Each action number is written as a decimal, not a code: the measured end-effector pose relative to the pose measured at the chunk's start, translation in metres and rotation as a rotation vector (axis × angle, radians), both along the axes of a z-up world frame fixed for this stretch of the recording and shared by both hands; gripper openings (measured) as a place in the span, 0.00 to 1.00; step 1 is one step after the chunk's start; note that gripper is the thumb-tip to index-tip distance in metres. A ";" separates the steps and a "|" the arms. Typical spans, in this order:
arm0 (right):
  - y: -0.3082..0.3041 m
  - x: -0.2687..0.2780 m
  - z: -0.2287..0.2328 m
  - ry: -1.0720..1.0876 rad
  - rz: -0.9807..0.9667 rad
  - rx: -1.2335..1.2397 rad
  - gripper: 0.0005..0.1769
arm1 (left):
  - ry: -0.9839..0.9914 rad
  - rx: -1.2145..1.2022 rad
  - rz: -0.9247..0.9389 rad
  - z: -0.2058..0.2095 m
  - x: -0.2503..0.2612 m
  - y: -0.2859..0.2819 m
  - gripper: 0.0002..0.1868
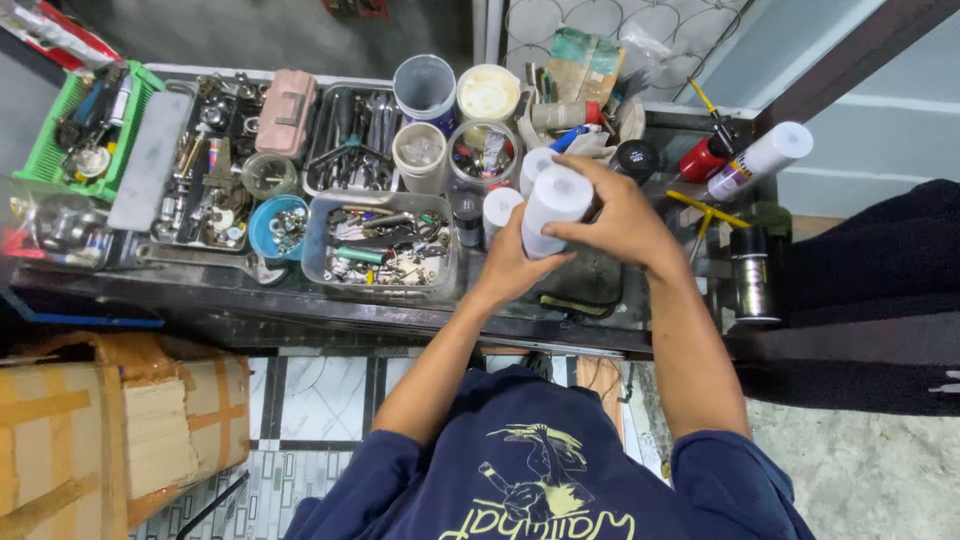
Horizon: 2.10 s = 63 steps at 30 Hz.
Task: Organizing and cleaning mechanical parts and tools on a workbench.
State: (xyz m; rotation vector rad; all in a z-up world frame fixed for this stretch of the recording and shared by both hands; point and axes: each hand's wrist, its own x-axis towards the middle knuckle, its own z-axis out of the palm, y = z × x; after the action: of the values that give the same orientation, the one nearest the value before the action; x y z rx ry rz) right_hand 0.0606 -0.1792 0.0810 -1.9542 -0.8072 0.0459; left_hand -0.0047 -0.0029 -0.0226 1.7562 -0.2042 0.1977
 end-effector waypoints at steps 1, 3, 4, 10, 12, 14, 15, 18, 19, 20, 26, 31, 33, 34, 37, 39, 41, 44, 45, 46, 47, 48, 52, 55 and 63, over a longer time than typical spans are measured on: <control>-0.003 0.002 -0.013 0.015 0.027 -0.065 0.46 | 0.040 -0.040 -0.006 -0.014 -0.003 -0.002 0.44; -0.006 0.003 -0.033 0.035 0.055 -0.130 0.46 | 0.086 -0.081 -0.010 -0.036 -0.008 -0.007 0.43; -0.007 0.002 -0.041 0.021 0.061 -0.177 0.46 | 0.074 -0.056 0.019 -0.044 -0.010 -0.009 0.44; -0.004 -0.001 -0.086 0.036 0.067 -0.257 0.44 | 0.121 -0.009 0.066 -0.095 -0.015 -0.013 0.41; -0.001 -0.003 -0.094 0.034 0.058 -0.279 0.43 | 0.138 0.033 0.072 -0.109 -0.014 -0.014 0.40; 0.002 -0.002 -0.098 0.043 0.024 -0.266 0.42 | 0.195 0.139 0.118 -0.115 -0.012 -0.015 0.37; 0.003 -0.002 -0.100 0.042 0.024 -0.267 0.42 | 0.194 0.138 0.118 -0.116 -0.011 -0.015 0.37; 0.005 -0.001 -0.107 0.060 -0.045 -0.295 0.44 | 0.099 0.150 0.151 -0.113 -0.012 -0.015 0.36; 0.005 -0.001 -0.111 0.041 -0.061 -0.289 0.44 | 0.147 0.182 0.161 -0.109 -0.013 -0.016 0.34; 0.006 -0.001 -0.114 0.022 -0.076 -0.282 0.44 | 0.195 0.214 0.171 -0.106 -0.015 -0.017 0.33; 0.007 0.001 -0.118 0.025 -0.155 -0.298 0.44 | 0.226 0.363 0.235 -0.147 -0.018 -0.021 0.37; 0.004 0.004 -0.106 -0.054 -0.247 -0.268 0.44 | 0.312 0.351 0.261 -0.180 -0.030 -0.034 0.44; 0.003 0.006 -0.102 -0.058 -0.288 -0.263 0.44 | 0.411 0.306 0.203 -0.168 -0.036 -0.041 0.45; 0.002 0.007 -0.101 -0.066 -0.288 -0.247 0.45 | 0.431 0.281 0.157 -0.165 -0.038 -0.045 0.42; 0.003 0.007 -0.102 -0.072 -0.295 -0.244 0.45 | 0.382 0.283 0.073 -0.172 -0.037 -0.052 0.38; 0.005 0.005 -0.106 -0.071 -0.299 -0.257 0.45 | 0.315 0.308 0.036 -0.175 -0.034 -0.055 0.36; 0.008 0.003 -0.110 -0.036 -0.301 -0.245 0.45 | 0.274 0.295 -0.046 -0.172 -0.032 -0.056 0.35; 0.014 0.000 -0.114 -0.042 -0.279 -0.284 0.45 | 0.286 0.290 -0.055 -0.162 -0.031 -0.052 0.34; 0.015 0.001 -0.118 -0.043 -0.281 -0.284 0.45 | 0.284 0.290 -0.057 -0.159 -0.030 -0.049 0.34; 0.017 0.002 -0.122 -0.060 -0.275 -0.298 0.45 | 0.309 0.272 0.005 -0.156 -0.030 -0.046 0.33; 0.020 0.002 -0.126 -0.073 -0.265 -0.311 0.45 | 0.338 0.253 0.070 -0.153 -0.031 -0.043 0.31; 0.020 0.001 -0.127 -0.073 -0.265 -0.311 0.45 | 0.339 0.253 0.070 -0.156 -0.028 -0.040 0.31; 0.024 0.001 -0.131 -0.146 -0.293 -0.360 0.49 | 0.276 0.261 0.182 -0.156 -0.018 -0.025 0.31; 0.023 0.000 -0.134 -0.181 -0.317 -0.405 0.50 | 0.298 0.322 0.214 -0.170 -0.009 -0.021 0.31; 0.024 -0.003 -0.129 -0.282 -0.381 -0.499 0.46 | 0.321 0.430 0.200 -0.173 0.008 -0.001 0.22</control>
State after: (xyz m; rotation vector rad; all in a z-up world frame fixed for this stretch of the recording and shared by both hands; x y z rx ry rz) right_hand 0.0574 -0.1549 -0.0477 -2.6024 -0.6239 -0.2873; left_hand 0.0037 -0.0043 -0.1960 2.2079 0.1770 0.0120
